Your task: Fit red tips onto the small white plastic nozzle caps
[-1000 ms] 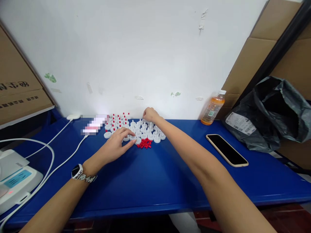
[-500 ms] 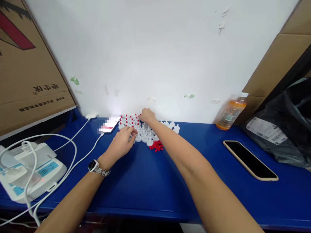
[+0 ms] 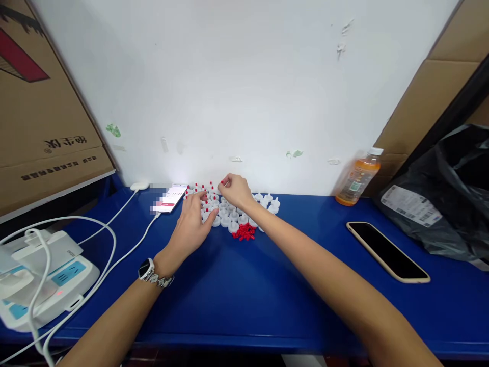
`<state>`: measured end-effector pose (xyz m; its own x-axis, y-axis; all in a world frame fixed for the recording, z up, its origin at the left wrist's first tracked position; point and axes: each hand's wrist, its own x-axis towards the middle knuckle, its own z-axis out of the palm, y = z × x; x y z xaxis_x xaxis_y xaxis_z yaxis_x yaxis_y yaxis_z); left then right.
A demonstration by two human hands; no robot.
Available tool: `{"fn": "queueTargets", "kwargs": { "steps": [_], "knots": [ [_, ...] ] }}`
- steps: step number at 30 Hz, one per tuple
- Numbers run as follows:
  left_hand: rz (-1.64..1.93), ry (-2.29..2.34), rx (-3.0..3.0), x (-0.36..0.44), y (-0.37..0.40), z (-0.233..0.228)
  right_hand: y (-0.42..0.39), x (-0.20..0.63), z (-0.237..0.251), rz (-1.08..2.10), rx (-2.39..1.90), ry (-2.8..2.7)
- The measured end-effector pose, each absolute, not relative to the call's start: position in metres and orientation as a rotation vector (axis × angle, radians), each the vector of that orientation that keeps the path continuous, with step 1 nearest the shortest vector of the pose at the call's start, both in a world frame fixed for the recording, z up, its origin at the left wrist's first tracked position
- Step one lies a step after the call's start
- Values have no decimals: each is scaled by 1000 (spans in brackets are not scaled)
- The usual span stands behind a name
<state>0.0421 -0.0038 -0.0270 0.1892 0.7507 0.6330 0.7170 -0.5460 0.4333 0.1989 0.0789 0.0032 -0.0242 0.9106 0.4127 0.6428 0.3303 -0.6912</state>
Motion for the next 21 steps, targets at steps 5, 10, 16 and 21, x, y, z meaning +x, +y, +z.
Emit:
{"fn": "queueTargets", "kwargs": {
  "steps": [5,10,16,21],
  "knots": [
    [1233,1302,2378,57,-12,-28,4,219,-11,696,-1133,-1708],
    [1112,1045,2433,64,-17,-27,-27,232,-17,565,-1186,-1785],
    [1179,952,2690,61,-24,-17,-21,233,-16,565,-1143,-1751],
    [1268,1087,2757,52,-19,-13,-6,253,-14,714,-1375,-1451]
  ]
}}
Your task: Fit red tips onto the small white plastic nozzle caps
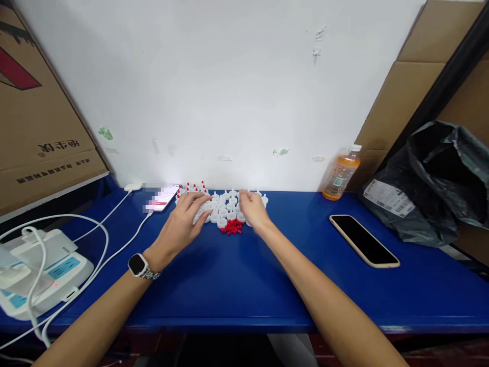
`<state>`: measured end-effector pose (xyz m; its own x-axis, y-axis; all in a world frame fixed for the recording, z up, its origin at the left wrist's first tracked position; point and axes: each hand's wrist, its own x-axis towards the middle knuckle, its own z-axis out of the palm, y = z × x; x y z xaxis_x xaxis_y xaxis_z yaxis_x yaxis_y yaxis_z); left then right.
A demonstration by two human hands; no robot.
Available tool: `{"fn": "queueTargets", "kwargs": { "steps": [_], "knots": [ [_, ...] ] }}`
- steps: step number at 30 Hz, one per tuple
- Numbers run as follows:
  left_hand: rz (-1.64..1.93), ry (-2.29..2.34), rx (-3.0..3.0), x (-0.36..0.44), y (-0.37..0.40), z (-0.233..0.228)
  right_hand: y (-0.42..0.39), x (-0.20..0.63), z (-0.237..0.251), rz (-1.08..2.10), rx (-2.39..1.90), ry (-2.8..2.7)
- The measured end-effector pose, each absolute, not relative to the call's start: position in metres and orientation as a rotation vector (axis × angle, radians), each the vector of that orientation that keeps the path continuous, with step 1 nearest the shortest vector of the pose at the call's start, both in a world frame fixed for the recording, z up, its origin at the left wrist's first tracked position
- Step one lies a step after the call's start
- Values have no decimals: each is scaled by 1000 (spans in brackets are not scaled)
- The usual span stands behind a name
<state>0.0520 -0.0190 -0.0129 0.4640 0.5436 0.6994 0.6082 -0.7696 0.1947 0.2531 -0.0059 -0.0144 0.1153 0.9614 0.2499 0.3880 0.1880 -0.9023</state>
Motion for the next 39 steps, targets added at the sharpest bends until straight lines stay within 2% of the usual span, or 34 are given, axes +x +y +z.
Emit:
{"fn": "queueTargets", "kwargs": {
  "steps": [7,12,19,22,28,32,39],
  "knots": [
    [-1269,-1278,-2971,46,-10,-16,-22,267,-9,419,-1519,-2013],
    [-1162,-1378,-3073,43,-9,-12,-30,263,-3,363,-1493,-1973],
    [-1144,-1408,-3232,36,-13,-11,-33,238,-13,563,-1257,-2017],
    [-1106,-1464,-3095,28,-10,-9,-26,227,-15,544,-1294,-2087],
    [-1105,-1893,-2723,15,3,-18,-9,218,-7,212,-1342,-2442],
    [-1009,-1897,-2691,15,7,-26,12,212,5,113,-1415,-2427],
    [-1054,-1862,-2675,19,6,-27,81,183,9,70,-1743,-2246]
  ]
}}
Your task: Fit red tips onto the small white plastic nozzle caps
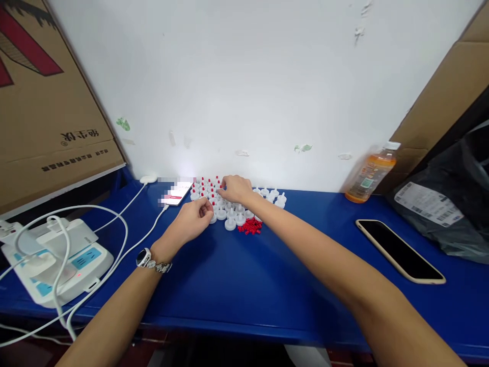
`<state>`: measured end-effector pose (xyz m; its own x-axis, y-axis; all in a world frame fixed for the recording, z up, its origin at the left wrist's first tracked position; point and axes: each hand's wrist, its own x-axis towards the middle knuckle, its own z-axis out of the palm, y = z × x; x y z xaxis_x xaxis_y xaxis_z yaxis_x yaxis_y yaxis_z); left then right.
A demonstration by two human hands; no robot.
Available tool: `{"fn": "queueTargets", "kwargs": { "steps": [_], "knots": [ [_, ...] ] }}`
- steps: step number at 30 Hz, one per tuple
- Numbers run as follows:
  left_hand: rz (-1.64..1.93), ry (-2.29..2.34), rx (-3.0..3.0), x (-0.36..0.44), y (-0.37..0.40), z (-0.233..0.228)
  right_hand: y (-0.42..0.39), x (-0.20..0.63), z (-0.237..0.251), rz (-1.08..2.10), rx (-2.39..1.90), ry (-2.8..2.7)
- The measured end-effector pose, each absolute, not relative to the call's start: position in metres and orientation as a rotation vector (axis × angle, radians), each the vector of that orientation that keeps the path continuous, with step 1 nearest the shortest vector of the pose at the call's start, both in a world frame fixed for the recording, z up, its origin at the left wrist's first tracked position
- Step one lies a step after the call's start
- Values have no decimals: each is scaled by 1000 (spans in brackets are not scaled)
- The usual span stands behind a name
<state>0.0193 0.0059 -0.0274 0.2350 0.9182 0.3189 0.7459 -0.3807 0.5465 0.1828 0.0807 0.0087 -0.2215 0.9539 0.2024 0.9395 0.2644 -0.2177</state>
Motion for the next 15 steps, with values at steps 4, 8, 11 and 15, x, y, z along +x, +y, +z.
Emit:
{"fn": "queueTargets", "kwargs": {
  "steps": [4,8,11,15],
  "knots": [
    [927,1524,2282,17,9,-29,89,179,6,119,-1685,-2247],
    [1182,1544,2312,19,8,-27,65,189,7,237,-1528,-2008],
    [1289,1472,2290,26,1,-23,36,199,6,474,-1269,-1870],
    [1150,1206,2339,40,-9,-20,-5,214,0,588,-1176,-1800]
  ]
}}
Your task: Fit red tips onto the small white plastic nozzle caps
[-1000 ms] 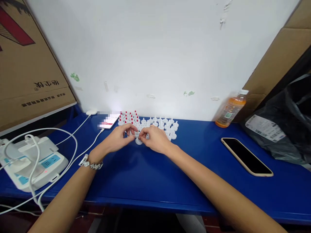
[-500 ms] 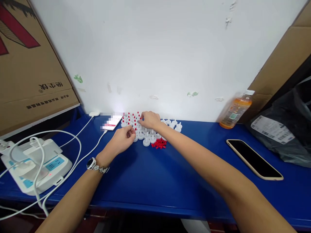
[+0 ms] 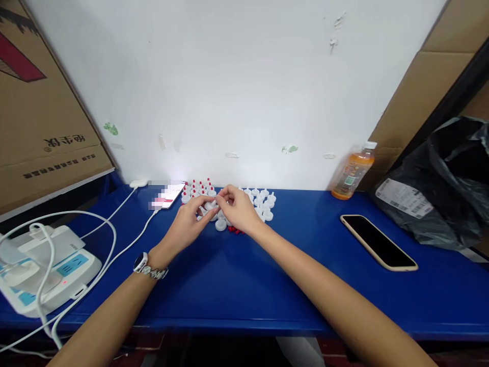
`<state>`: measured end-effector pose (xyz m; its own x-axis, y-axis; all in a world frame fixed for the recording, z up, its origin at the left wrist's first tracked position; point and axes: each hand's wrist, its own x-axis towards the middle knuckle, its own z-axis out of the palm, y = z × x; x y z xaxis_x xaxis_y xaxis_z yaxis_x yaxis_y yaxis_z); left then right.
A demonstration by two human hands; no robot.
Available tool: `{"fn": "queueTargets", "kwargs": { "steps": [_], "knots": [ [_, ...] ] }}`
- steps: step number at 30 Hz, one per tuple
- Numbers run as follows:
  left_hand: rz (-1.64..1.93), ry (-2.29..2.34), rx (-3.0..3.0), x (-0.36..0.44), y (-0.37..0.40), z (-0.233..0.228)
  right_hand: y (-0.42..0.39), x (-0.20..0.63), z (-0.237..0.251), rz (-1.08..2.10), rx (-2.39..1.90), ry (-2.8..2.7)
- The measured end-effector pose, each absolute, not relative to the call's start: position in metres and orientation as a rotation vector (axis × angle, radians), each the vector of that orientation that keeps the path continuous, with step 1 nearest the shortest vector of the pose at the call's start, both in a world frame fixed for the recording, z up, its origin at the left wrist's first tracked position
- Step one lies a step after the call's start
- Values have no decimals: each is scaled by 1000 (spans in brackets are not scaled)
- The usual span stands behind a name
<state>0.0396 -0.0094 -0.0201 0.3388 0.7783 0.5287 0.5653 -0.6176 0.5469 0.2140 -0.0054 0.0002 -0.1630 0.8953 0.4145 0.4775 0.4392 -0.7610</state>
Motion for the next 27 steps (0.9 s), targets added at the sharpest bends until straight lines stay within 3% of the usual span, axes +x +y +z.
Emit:
{"fn": "queueTargets", "kwargs": {
  "steps": [7,16,22,27],
  "knots": [
    [1119,974,2489,52,-18,-21,-41,230,-2,281,-1400,-1995],
    [1267,1087,2601,35,-12,-12,-19,255,-3,373,-1562,-1761],
    [893,1173,2381,19,-4,-13,-23,269,-6,279,-1641,-2096],
    [852,1131,2371,21,-7,-11,-27,255,-7,305,-1535,-2048]
  ]
}}
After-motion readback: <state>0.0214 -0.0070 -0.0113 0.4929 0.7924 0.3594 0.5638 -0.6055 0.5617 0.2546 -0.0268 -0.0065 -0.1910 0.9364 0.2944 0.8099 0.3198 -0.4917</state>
